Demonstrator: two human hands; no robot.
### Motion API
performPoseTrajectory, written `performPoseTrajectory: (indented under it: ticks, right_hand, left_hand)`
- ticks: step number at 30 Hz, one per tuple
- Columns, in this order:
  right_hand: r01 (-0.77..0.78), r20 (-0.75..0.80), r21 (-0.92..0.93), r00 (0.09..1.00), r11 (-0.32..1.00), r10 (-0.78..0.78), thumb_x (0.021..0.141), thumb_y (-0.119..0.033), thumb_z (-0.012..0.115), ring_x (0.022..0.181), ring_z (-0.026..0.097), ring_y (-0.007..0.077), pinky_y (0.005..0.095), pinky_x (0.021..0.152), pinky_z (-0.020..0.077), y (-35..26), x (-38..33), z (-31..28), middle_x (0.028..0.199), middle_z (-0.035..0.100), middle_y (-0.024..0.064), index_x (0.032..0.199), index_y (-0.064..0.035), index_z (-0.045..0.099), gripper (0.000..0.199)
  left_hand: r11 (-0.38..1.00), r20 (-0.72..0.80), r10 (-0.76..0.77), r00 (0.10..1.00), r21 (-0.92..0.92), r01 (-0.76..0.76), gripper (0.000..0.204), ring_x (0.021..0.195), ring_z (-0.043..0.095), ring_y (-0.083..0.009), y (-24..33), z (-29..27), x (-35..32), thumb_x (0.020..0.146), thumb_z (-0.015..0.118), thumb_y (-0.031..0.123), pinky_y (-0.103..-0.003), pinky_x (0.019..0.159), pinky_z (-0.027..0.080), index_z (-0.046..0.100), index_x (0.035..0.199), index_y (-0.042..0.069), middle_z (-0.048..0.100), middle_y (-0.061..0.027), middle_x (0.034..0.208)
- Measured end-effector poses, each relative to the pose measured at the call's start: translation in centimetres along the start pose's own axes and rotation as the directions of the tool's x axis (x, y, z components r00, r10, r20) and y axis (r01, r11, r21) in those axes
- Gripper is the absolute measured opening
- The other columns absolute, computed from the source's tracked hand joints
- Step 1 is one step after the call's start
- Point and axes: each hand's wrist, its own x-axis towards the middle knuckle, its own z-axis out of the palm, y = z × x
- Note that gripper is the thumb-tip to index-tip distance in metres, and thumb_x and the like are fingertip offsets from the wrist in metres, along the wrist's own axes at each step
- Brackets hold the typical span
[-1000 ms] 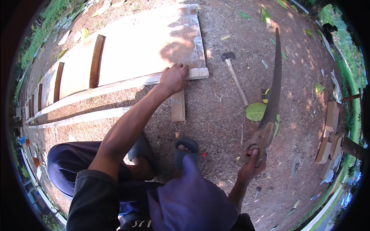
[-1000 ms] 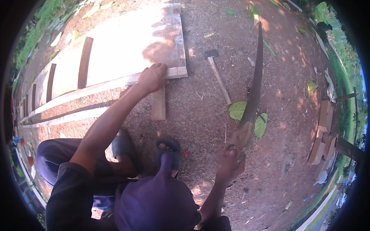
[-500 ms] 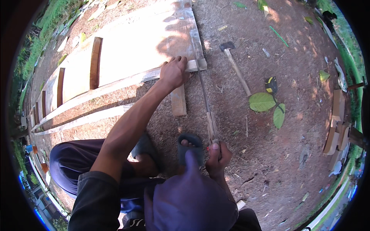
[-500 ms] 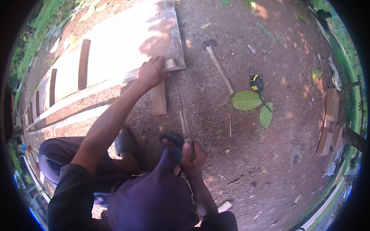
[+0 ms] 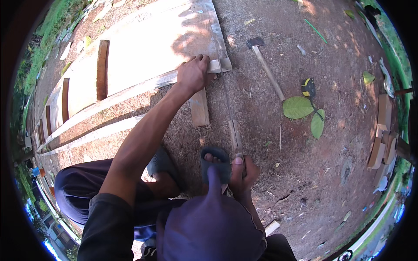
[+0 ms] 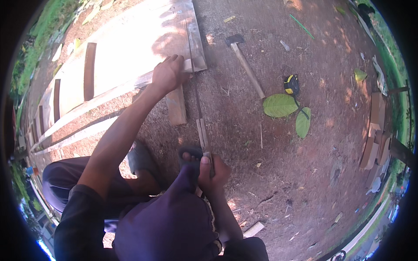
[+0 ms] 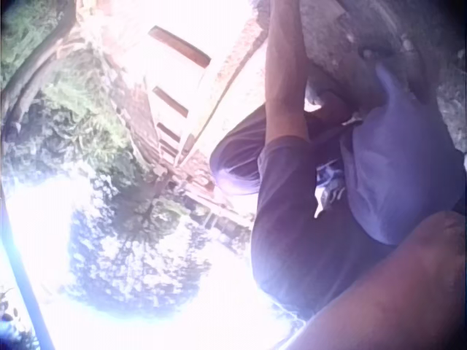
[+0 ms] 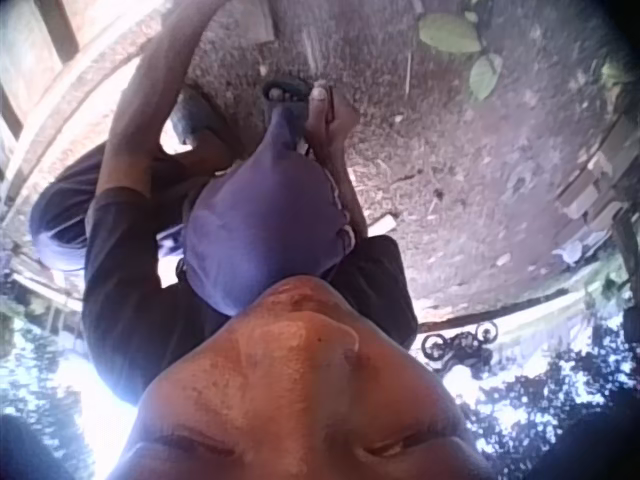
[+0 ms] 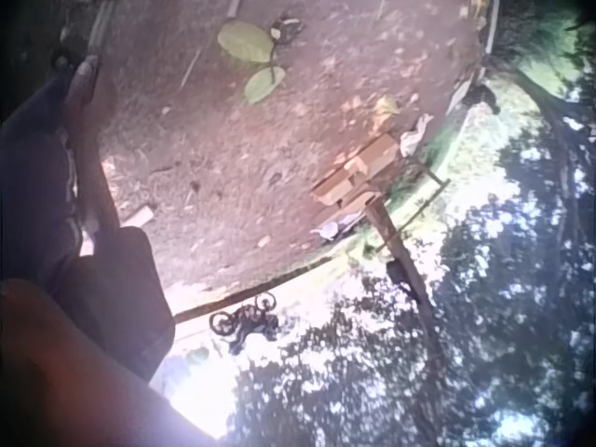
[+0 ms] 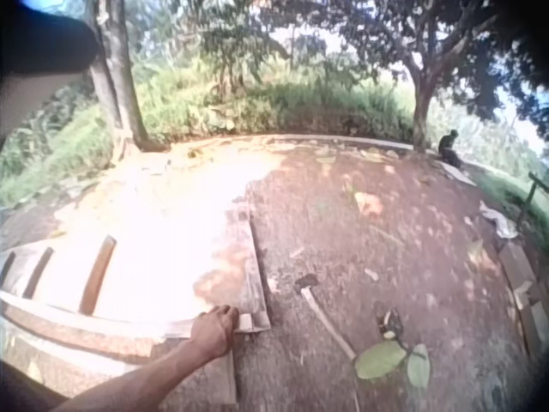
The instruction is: The person measures a wooden frame with a tape measure, then uses a hammer to drive nails into the frame. They repeatedly measure and hammer different sections of the frame while working on the ground.
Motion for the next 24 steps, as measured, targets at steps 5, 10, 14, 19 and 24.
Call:
performPoseTrajectory:
  ticks: [5, 10, 14, 19, 24]
  right_hand:
    - [-0.045, 0.020, 0.007, 0.999, 0.999, 0.045, 0.095, -0.031, 0.057, 0.050, 0.055, 0.0185, 0.0349, 0.048, 0.0402, 0.7, 0.0, -0.9, 0.058, 0.055, 0.0107, 0.078, -0.0014, 0.060, 0.034]
    - [0.013, 0.048, -0.068, 0.999, 0.998, -0.010, 0.096, -0.035, 0.058, 0.050, 0.056, 0.0194, 0.0363, 0.047, 0.0402, 1.8, -4.9, -3.9, 0.057, 0.054, 0.0112, 0.077, 0.0011, 0.059, 0.041]
    - [-0.082, -0.023, 0.099, 0.996, 0.992, 0.085, 0.097, -0.033, 0.060, 0.050, 0.054, 0.0173, 0.0359, 0.048, 0.0392, -1.0, 1.0, 0.4, 0.056, 0.053, 0.0108, 0.075, 0.0007, 0.058, 0.041]
    - [0.085, -0.083, 0.067, 0.993, 0.994, -0.079, 0.099, -0.025, 0.058, 0.050, 0.049, 0.0124, 0.0323, 0.049, 0.0386, -1.1, 8.7, 5.4, 0.058, 0.053, 0.0060, 0.076, -0.0024, 0.057, 0.032]
    - [0.046, 0.038, -0.068, 0.998, 0.997, -0.044, 0.100, -0.045, 0.051, 0.051, 0.061, 0.0218, 0.0358, 0.048, 0.0433, 3.3, -4.7, -2.6, 0.058, 0.057, 0.0103, 0.084, 0.0005, 0.064, 0.050]
  left_hand:
    - [1.000, 0.183, -0.001, 0.983, 0.008, -0.001, 0.046, 0.110, 0.062, -0.0340, -0.5, -0.5, 0.5, 0.083, 0.076, 0.036, -0.046, 0.092, 0.054, 0.059, 0.113, 0.005, 0.064, -0.0144, 0.112]
    - [0.998, 0.066, 0.069, 0.995, 0.006, -0.070, 0.038, 0.101, 0.065, -0.0324, -1.0, -0.1, 0.3, 0.084, 0.077, 0.034, -0.046, 0.086, 0.055, 0.059, 0.098, 0.004, 0.063, -0.0120, 0.102]
    - [0.997, 0.034, 0.076, 0.997, 0.009, -0.076, 0.039, 0.101, 0.065, -0.0334, -1.7, 0.5, 0.1, 0.082, 0.078, 0.034, -0.046, 0.086, 0.054, 0.058, 0.098, 0.004, 0.064, -0.0120, 0.101]
    - [0.996, 0.024, 0.094, 0.995, 0.007, -0.094, 0.040, 0.102, 0.065, -0.0344, -0.4, 0.2, 0.8, 0.079, 0.079, 0.033, -0.046, 0.086, 0.054, 0.058, 0.097, 0.004, 0.064, -0.0125, 0.101]
    - [0.998, 0.090, 0.048, 0.995, 0.031, -0.051, 0.042, 0.105, 0.063, -0.0356, -1.5, -0.1, 0.4, 0.081, 0.078, 0.034, -0.047, 0.088, 0.054, 0.058, 0.103, 0.004, 0.063, -0.0136, 0.107]
